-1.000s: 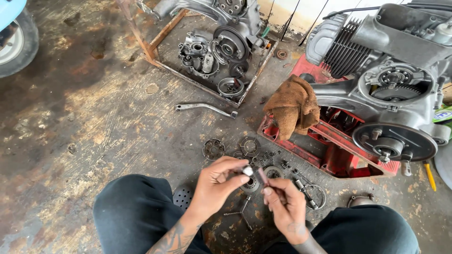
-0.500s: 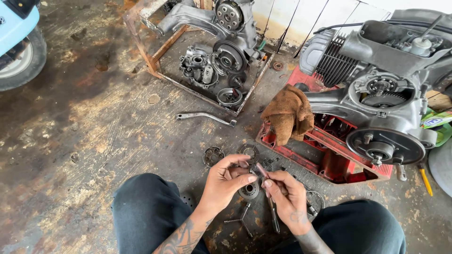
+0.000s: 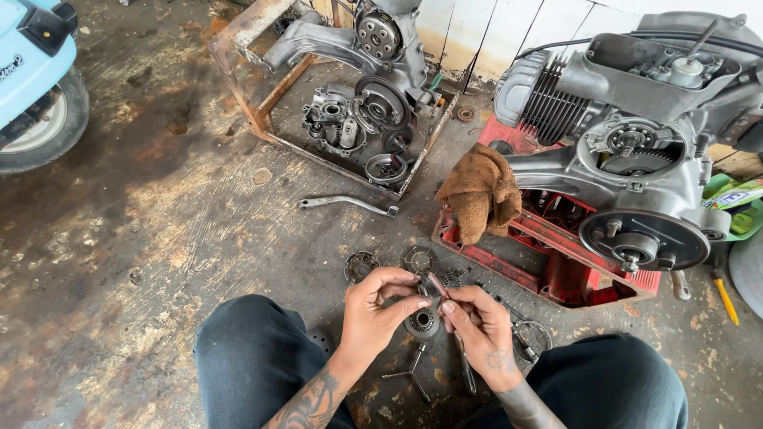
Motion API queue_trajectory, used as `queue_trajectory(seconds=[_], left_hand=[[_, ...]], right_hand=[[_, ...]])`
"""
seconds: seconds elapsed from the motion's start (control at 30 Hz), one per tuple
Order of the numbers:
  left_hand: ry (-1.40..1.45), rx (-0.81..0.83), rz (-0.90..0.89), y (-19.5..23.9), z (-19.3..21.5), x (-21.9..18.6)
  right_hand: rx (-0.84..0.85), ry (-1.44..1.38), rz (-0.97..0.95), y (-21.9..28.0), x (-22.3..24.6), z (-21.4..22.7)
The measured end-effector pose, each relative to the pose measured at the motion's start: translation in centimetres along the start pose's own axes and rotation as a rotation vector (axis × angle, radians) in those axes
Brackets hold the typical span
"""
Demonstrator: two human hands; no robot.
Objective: Cleaning and inspecting motorcycle engine components using a small tool
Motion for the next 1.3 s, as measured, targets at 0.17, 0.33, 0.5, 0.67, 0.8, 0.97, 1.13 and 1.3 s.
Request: queue_trajectory(seconds=[0.17, 0.33, 0.5, 0.67, 0.8, 0.97, 1.13, 1.3], left_hand=[[0.064, -0.009, 0.056, 0.2, 0.2, 1.0], [0.218, 0.011, 0.117, 0.2, 0.1, 1.6], [0.210, 0.024, 0.072, -0.1, 0.1, 1.8], [0.160, 0.066, 0.098, -0.1, -0.1, 0.7], [0.139, 0.065, 0.114, 0.1, 0.1, 0.7], [0.182, 0.040, 0.202, 0.4, 0.6, 1.3], [0.206, 0.105, 0.208, 0.3, 0.2, 0.2], [0.135, 0.123, 0.201, 0.6, 0.5, 0.9]], right_hand=[[0.020, -0.054, 0.000, 0.3, -0.1, -0.1], [-0.006, -0.006, 0.000, 0.3, -0.3, -0.2], [0.001, -0.020, 0.010, -0.3, -1.1, -0.1], [-0.053, -0.014, -0.010, -0.3, -1.5, 0.2], [-0.048, -0.001, 0.008, -0.1, -1.0, 0.2], [-0.020, 0.119, 0.064, 0.0, 0.4, 0.0], [0.001, 0.157, 0.050, 0.1, 1.8, 0.4], [-0.004, 0.263, 0.055, 0.2, 3.7, 0.0]])
Point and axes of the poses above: each hand's wrist, its own y-axis away from the middle knuckle, its own z-axis out of the back of the hand, x = y × z, the point moved 3 cm from there along -y, towards the middle knuckle, and after that the axes turned 3 degrees about -z, right-handed, at the moved point
